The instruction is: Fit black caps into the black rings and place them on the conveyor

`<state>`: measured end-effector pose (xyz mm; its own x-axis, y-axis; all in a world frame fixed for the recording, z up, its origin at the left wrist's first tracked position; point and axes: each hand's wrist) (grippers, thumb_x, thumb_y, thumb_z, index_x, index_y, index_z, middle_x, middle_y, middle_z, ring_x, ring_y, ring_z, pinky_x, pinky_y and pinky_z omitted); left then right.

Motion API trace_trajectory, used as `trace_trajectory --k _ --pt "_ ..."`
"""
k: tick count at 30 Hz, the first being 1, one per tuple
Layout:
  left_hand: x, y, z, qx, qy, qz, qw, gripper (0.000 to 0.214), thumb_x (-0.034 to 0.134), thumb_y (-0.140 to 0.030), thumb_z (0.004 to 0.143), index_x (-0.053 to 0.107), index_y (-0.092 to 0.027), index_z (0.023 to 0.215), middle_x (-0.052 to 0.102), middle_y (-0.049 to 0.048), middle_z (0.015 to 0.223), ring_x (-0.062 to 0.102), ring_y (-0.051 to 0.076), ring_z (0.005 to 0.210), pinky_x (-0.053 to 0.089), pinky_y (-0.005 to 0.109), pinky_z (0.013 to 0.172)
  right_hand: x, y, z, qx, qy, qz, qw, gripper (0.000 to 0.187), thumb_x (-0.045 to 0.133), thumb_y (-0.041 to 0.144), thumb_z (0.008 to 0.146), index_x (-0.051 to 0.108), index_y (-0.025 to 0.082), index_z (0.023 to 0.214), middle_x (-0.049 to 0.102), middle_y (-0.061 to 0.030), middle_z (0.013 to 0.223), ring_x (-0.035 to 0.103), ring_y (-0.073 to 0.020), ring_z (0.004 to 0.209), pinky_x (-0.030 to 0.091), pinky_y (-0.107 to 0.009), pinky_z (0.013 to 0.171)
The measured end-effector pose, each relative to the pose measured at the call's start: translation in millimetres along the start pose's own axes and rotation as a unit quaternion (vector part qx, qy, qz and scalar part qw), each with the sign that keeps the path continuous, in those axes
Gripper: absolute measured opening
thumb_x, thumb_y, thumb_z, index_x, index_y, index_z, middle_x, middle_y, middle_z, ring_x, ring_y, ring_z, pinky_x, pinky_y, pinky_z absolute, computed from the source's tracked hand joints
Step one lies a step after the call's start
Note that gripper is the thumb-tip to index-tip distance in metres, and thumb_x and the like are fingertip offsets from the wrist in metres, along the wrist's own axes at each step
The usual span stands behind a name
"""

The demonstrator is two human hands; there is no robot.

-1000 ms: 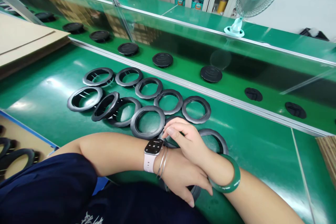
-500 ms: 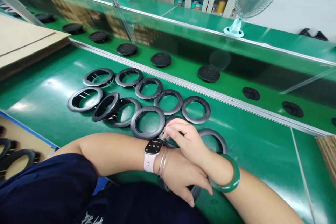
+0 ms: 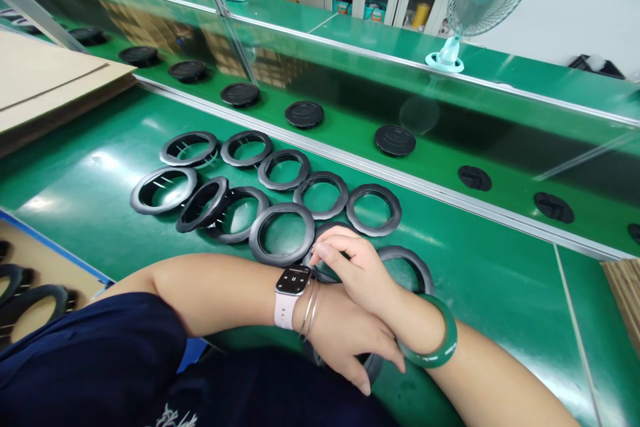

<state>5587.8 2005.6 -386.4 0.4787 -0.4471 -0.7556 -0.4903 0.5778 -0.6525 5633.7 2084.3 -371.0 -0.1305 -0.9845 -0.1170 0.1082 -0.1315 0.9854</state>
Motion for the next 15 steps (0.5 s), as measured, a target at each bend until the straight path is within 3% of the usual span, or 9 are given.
trace_trajectory --k 10,15 --pt "4.6 2 0 -0.011 -0.003 -0.009 1.0 0.054 0.062 -0.041 0.089 0.06 -0.009 0.132 0.072 0.0096 0.117 0.063 0.025 0.118 0.047 0.031 0.103 1 -1 0 -0.003 0.014 0.006 1.0 0.031 0.054 0.035 0.103 0.074 0.019 0.085 0.064 -0.0061 0.1 0.061 -0.0186 0.096 0.047 -0.031 0.09" --pt "3.3 1 -3 -0.02 -0.04 0.003 0.999 0.05 0.066 -0.043 0.086 0.064 -0.014 0.126 0.073 0.0076 0.117 0.063 0.024 0.117 0.047 0.032 0.102 -8 15 -7 -0.015 -0.036 -0.014 0.999 0.024 0.061 0.033 0.1 0.073 0.018 0.085 0.064 -0.0067 0.1 0.06 -0.0188 0.095 0.046 -0.031 0.088"
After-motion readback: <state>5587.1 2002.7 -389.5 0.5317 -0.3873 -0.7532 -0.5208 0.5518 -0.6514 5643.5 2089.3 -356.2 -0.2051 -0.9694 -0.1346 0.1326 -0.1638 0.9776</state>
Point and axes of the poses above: each hand's wrist, its own z-axis towards the middle knuckle, its own x-axis out of the palm, y = z × x
